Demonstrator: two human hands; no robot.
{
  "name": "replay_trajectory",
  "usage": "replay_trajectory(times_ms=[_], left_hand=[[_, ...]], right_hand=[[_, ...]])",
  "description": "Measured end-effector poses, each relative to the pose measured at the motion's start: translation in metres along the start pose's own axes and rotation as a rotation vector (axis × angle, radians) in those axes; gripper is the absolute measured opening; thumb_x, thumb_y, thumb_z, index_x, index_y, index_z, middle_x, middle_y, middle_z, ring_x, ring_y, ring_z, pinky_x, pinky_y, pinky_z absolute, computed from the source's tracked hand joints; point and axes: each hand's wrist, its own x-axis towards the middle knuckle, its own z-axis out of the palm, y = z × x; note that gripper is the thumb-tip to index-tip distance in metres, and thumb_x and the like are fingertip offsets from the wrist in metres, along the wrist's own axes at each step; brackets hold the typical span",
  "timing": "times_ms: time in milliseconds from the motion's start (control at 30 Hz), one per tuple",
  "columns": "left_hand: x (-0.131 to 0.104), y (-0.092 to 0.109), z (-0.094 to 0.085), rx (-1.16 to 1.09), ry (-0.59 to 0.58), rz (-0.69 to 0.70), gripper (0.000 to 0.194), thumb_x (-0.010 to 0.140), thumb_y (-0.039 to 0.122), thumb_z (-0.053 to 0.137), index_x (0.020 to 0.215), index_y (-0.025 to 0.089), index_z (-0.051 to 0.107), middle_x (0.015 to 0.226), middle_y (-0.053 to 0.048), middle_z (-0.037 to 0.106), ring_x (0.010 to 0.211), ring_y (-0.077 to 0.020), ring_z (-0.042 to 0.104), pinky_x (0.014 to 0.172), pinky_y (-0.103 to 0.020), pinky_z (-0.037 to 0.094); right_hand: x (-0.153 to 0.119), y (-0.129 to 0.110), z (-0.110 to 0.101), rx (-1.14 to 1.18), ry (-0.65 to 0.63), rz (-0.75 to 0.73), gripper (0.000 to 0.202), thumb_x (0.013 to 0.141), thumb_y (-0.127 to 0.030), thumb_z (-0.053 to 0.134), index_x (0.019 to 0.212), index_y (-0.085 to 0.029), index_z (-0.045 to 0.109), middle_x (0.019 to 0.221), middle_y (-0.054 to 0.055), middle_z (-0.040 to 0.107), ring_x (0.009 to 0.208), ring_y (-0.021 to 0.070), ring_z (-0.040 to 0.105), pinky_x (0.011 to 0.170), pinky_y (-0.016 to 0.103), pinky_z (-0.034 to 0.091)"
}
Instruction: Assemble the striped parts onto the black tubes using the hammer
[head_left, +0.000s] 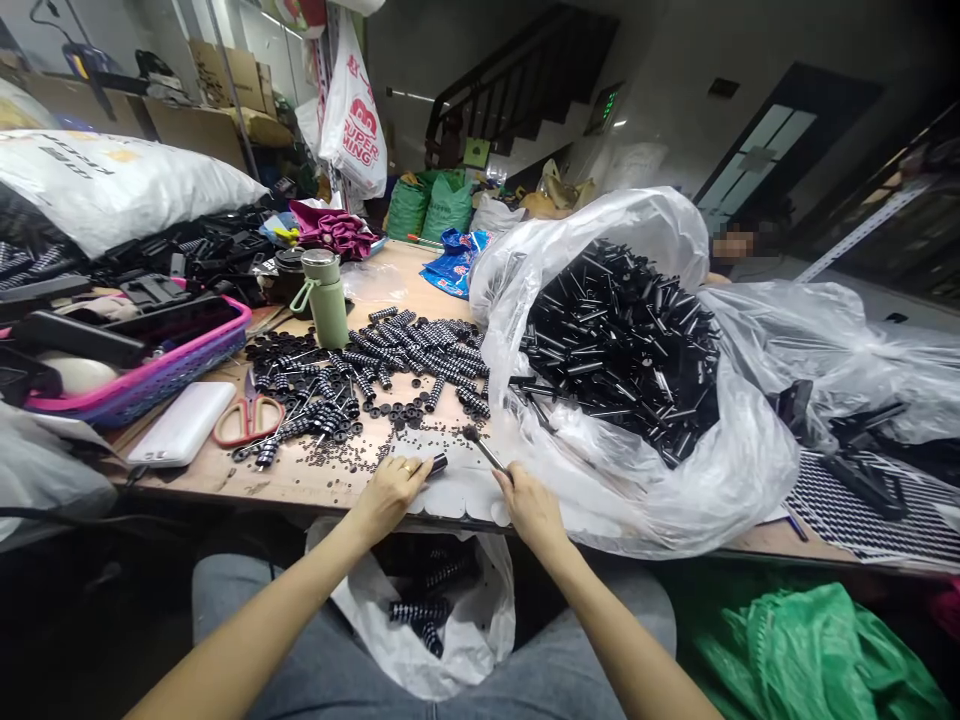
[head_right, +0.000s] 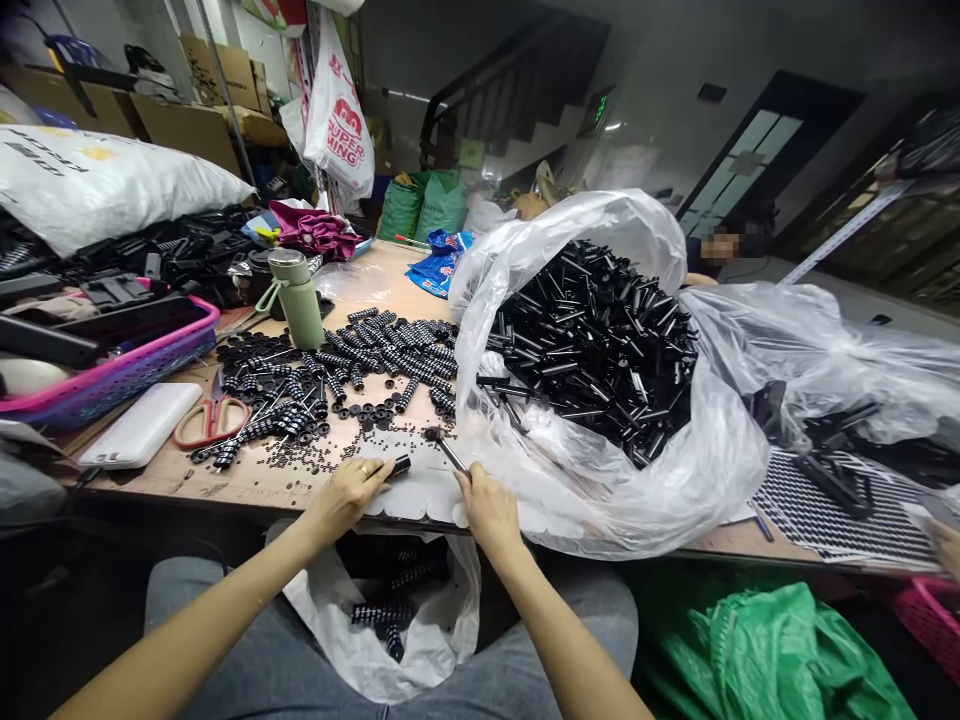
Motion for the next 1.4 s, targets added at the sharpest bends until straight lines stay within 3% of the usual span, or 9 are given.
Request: replay_trajectory(times_ms=[167,300,500,733,900,1067,1133,1233,1400], left_hand=[[0.000,-0.001,-0.004,0.051,0.007,-0.036,0.035,0.084,0.008,0.035,0.115,0.016,0.047,0.097,-0.009,0.060,0.088,-0.0196,0.053,0.074,-0.035,0.036],[0.001,0.005,-0.004,0.095,-0.046,-0.066,0.037,0.083,0.007,0.033,0.117,0.016,0.047,0.102,-0.009,0.061,0.092,-0.0196,0.053,0.081,-0.039,0.035],[0.004,0.042,0.017,0.064,-0.036,-0.157,0.057,0.083,0.038,0.037,0.127,0.002,0.034,0.131,-0.021,0.037,0.125,-0.0281,0.027,0.101,-0.044,0.021],[0.013,0.038,0.018,-0.041,-0.060,-0.166,0.046,0.079,0.015,0.034,0.123,0.004,0.038,0.117,-0.018,0.050,0.112,-0.0245,0.042,0.093,-0.040,0.034],[0.007,0.053,0.001,-0.112,-0.086,-0.227,0.039,0.079,0.003,0.030,0.112,0.011,0.049,0.087,-0.011,0.058,0.081,-0.0205,0.053,0.070,-0.034,0.045],[-0.001,0.073,-0.024,-0.272,-0.040,-0.059,0.031,0.083,0.012,0.033,0.105,0.015,0.055,0.077,-0.008,0.058,0.071,-0.0204,0.053,0.061,-0.031,0.045],[0.028,0.065,-0.034,-0.309,0.091,-0.126,0.032,0.085,0.021,0.036,0.114,0.015,0.050,0.084,-0.009,0.058,0.078,-0.0208,0.053,0.067,-0.032,0.046],[0.106,0.048,-0.031,-0.267,0.207,-0.198,0.047,0.083,0.031,0.042,0.127,0.014,0.036,0.115,-0.016,0.048,0.105,-0.0266,0.045,0.085,-0.039,0.040],[0.235,0.030,0.030,-0.470,-0.037,-0.332,0.040,0.074,0.028,0.058,0.111,0.015,0.053,0.123,-0.016,0.044,0.111,-0.0297,0.042,0.090,-0.041,0.035]], right_hand=[[-0.016,-0.024,-0.019,0.217,0.051,-0.047,0.039,0.092,-0.041,0.014,0.081,-0.020,0.045,0.064,0.001,0.057,0.058,0.0154,0.054,0.052,0.023,0.030],[-0.021,-0.031,-0.015,0.128,-0.084,-0.019,0.034,0.091,-0.038,0.021,0.078,-0.019,0.046,0.059,0.002,0.057,0.054,0.0171,0.054,0.049,0.024,0.027],[-0.030,-0.060,-0.039,0.357,0.086,-0.106,0.040,0.092,-0.039,0.013,0.081,-0.020,0.046,0.062,0.002,0.057,0.054,0.0147,0.053,0.050,0.023,0.032],[-0.022,-0.082,-0.015,0.127,-0.178,-0.266,0.039,0.091,-0.038,0.018,0.097,-0.016,0.051,0.071,0.008,0.064,0.061,0.0205,0.060,0.052,0.026,0.032],[-0.002,-0.061,-0.012,0.149,-0.075,-0.115,0.041,0.091,-0.039,0.018,0.085,-0.019,0.052,0.066,0.005,0.061,0.061,0.0193,0.059,0.055,0.026,0.036],[0.026,-0.026,0.003,0.112,0.399,-0.097,0.045,0.080,-0.041,0.047,0.118,-0.017,0.042,0.127,0.017,0.040,0.113,0.0302,0.039,0.089,0.045,0.032],[0.041,-0.006,0.008,0.081,0.428,-0.050,0.063,0.074,-0.039,0.057,0.128,-0.018,0.033,0.135,0.016,0.028,0.119,0.0332,0.031,0.092,0.049,0.028],[0.062,0.025,0.015,0.109,0.237,-0.069,0.051,0.079,-0.019,0.046,0.129,-0.020,0.034,0.118,0.013,0.050,0.104,0.0254,0.048,0.085,0.040,0.037],[0.078,0.069,0.018,0.326,0.129,-0.056,0.037,0.082,-0.010,0.028,0.106,-0.017,0.056,0.097,0.008,0.061,0.090,0.0183,0.055,0.078,0.029,0.041]])
